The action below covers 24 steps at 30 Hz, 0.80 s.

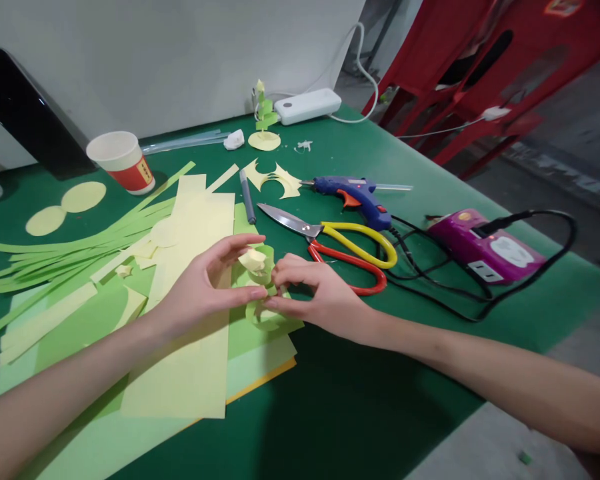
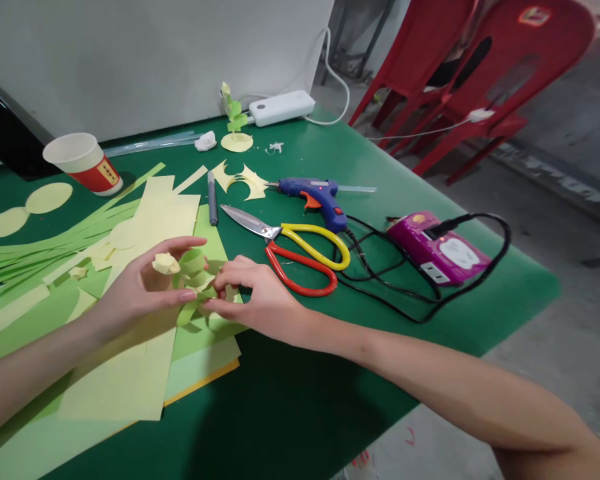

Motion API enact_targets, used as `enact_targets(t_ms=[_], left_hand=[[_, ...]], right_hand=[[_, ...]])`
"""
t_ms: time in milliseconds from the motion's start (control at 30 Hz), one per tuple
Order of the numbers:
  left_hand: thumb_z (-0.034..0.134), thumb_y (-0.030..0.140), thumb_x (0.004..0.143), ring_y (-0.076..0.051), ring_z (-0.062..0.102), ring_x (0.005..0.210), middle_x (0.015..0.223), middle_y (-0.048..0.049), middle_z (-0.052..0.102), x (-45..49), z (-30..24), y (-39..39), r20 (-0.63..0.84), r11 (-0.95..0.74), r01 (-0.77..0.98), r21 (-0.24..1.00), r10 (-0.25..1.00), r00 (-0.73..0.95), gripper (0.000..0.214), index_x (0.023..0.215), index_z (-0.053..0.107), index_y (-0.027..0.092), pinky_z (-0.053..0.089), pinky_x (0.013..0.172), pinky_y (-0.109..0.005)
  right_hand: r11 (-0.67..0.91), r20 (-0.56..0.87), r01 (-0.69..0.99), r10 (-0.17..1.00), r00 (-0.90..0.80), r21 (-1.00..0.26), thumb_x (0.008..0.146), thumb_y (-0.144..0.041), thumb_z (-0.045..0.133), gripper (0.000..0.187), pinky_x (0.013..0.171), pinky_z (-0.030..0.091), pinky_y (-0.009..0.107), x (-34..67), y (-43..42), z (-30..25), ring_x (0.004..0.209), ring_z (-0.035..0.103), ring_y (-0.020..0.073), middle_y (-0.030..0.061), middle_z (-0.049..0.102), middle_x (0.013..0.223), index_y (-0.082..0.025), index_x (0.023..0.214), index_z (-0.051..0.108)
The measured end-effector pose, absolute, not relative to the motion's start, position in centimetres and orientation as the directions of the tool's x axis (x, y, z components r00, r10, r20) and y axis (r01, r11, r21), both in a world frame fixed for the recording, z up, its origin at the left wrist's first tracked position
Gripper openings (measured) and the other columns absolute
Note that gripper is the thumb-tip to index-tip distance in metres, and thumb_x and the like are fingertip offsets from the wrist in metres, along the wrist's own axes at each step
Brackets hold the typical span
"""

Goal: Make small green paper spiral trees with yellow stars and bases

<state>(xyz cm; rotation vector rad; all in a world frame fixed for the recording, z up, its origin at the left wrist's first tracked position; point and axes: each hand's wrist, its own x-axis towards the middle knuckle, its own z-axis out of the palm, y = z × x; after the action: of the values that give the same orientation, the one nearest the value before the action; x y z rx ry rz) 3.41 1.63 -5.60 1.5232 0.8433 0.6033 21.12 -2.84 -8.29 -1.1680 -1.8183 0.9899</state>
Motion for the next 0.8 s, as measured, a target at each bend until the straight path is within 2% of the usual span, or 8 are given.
enact_targets(t_ms=[133,300,500,567,600,667,700,800], left_hand=[[0.077,0.024,0.063,-0.019,0.052,0.106,0.11,-0.0016,0.058,3.36,-5.59,1.79,-0.031,-0.1,0.201,0.974,0.826,0.563,0.05,0.109,0.057,0.028,0.047,0.084,-0.026],[0.076,0.026,0.065,-0.016,0.056,0.094,0.095,0.0005,0.058,3.21,-5.34,1.81,-0.015,-0.166,0.267,0.949,0.825,0.565,0.048,0.108,0.056,0.028,0.048,0.078,-0.023],[0.073,0.024,0.068,-0.016,0.056,0.094,0.1,0.0011,0.061,3.25,-5.35,1.31,0.028,-0.245,0.302,0.921,0.816,0.577,0.038,0.103,0.059,0.028,0.049,0.077,-0.023],[0.072,0.021,0.068,-0.015,0.058,0.09,0.095,0.0015,0.062,3.3,-5.33,1.21,0.054,-0.25,0.285,0.925,0.831,0.554,0.035,0.1,0.06,0.027,0.05,0.071,-0.021],[0.072,0.02,0.068,-0.015,0.058,0.088,0.094,0.0018,0.062,3.3,-5.32,1.22,0.08,-0.262,0.278,0.924,0.845,0.529,0.034,0.099,0.06,0.027,0.05,0.069,-0.021],[0.073,0.017,0.067,-0.014,0.058,0.089,0.095,0.0022,0.063,3.25,-5.32,1.34,0.151,-0.299,0.269,0.916,0.875,0.459,0.035,0.098,0.06,0.026,0.05,0.072,-0.02],[0.073,0.016,0.067,-0.014,0.057,0.091,0.097,0.0023,0.062,3.2,-5.37,1.45,0.187,-0.314,0.258,0.914,0.888,0.42,0.035,0.099,0.06,0.026,0.049,0.076,-0.021],[0.074,0.017,0.066,-0.012,0.056,0.091,0.1,0.0034,0.061,3.04,-5.7,1.82,0.205,-0.282,0.187,0.941,0.915,0.347,0.038,0.1,0.06,0.027,0.048,0.081,-0.022]], right_hand=[[0.311,0.199,0.367,0.929,-0.312,-0.877,0.074,-0.02,0.064,0.021,0.06,0.033,0.023,21.14,-2.87,-8.47,0.066,0.04,0.0108,-0.0017,0.052,0.063,-0.017,0.06,0.049],[0.351,0.236,0.378,0.919,-0.317,-0.857,0.075,-0.019,0.064,0.017,0.062,0.036,0.023,21.27,-2.82,-8.75,0.068,0.043,0.0114,-0.0005,0.055,0.065,-0.017,0.063,0.051],[0.407,0.279,0.394,0.897,-0.343,-0.824,0.077,-0.02,0.061,0.014,0.065,0.04,0.024,21.26,-2.8,-8.8,0.071,0.047,0.0123,0.0002,0.057,0.066,-0.017,0.066,0.053],[0.376,0.255,0.426,0.914,-0.314,-0.823,0.076,-0.022,0.063,0.008,0.066,0.042,0.025,21.25,-2.83,-8.63,0.073,0.049,0.0126,0.0012,0.058,0.073,-0.017,0.076,0.056],[0.347,0.244,0.462,0.932,-0.268,-0.816,0.075,-0.023,0.064,0.015,0.064,0.043,0.025,21.28,-2.85,-8.53,0.073,0.049,0.0126,0.002,0.059,0.078,-0.017,0.087,0.057],[0.306,0.272,0.555,0.951,-0.146,-0.773,0.073,-0.022,0.065,0.038,0.062,0.044,0.025,21.44,-2.94,-8.34,0.071,0.049,0.0125,0.0043,0.058,0.087,-0.015,0.108,0.051],[0.322,0.318,0.6,0.941,-0.116,-0.732,0.073,-0.021,0.064,0.043,0.062,0.044,0.026,21.56,-3.01,-8.27,0.071,0.05,0.0126,0.0052,0.058,0.089,-0.013,0.112,0.048],[0.527,0.465,0.663,0.836,-0.292,-0.531,0.079,-0.014,0.056,0.018,0.069,0.043,0.029,21.91,-3.45,-8.21,0.078,0.052,0.0146,0.0034,0.063,0.084,-0.016,0.097,0.055]])
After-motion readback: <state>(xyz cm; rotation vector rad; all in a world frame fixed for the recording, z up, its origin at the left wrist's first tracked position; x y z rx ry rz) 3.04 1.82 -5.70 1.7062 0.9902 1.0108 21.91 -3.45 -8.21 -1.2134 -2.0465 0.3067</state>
